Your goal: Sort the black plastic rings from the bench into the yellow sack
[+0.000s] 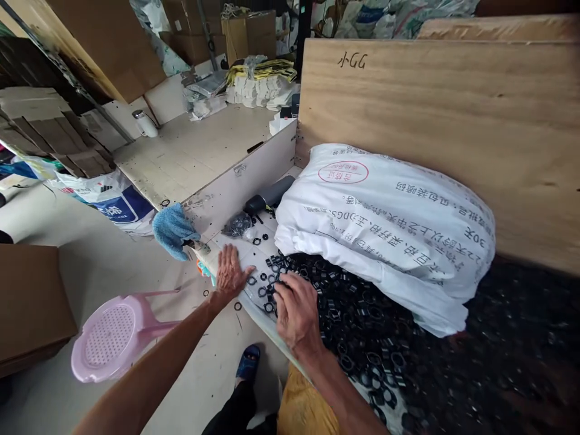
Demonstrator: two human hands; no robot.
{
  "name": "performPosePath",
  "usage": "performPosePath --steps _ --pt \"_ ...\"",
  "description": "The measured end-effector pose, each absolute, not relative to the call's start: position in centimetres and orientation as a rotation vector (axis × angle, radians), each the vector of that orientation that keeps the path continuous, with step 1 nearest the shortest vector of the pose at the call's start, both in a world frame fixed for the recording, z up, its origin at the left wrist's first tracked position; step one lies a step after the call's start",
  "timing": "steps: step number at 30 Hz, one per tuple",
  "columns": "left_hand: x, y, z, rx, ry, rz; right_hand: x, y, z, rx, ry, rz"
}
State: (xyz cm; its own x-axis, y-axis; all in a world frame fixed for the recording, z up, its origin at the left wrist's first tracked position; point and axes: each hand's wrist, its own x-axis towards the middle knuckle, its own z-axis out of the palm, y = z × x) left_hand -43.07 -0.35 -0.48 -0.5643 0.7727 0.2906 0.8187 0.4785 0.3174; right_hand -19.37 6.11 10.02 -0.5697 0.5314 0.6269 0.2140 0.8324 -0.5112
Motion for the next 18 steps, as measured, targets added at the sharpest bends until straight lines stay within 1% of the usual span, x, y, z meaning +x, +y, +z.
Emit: performPosePath --steps 3,8,12,18 --pt "-42.6 -0.1 -0.8 -1.624 -2.483 -0.648 -22.5 10.5 13.5 -0.551 -2.184 0.456" --pt "-42.8 -0.4 -0.9 -1.616 -2.394 -0.669 -30.0 18.5 16.9 -0.702 -2.455 0.329" --pt "-43.1 -0.4 -1.2 -1.578 -2.347 -0.72 -36.7 23.7 17.9 -0.774 -2.808 0.111" --pt "-43.2 -0.4 -1.8 -1.533 -2.345 -0.755 -43.1 28.3 17.1 -0.529 -3.224 -0.179"
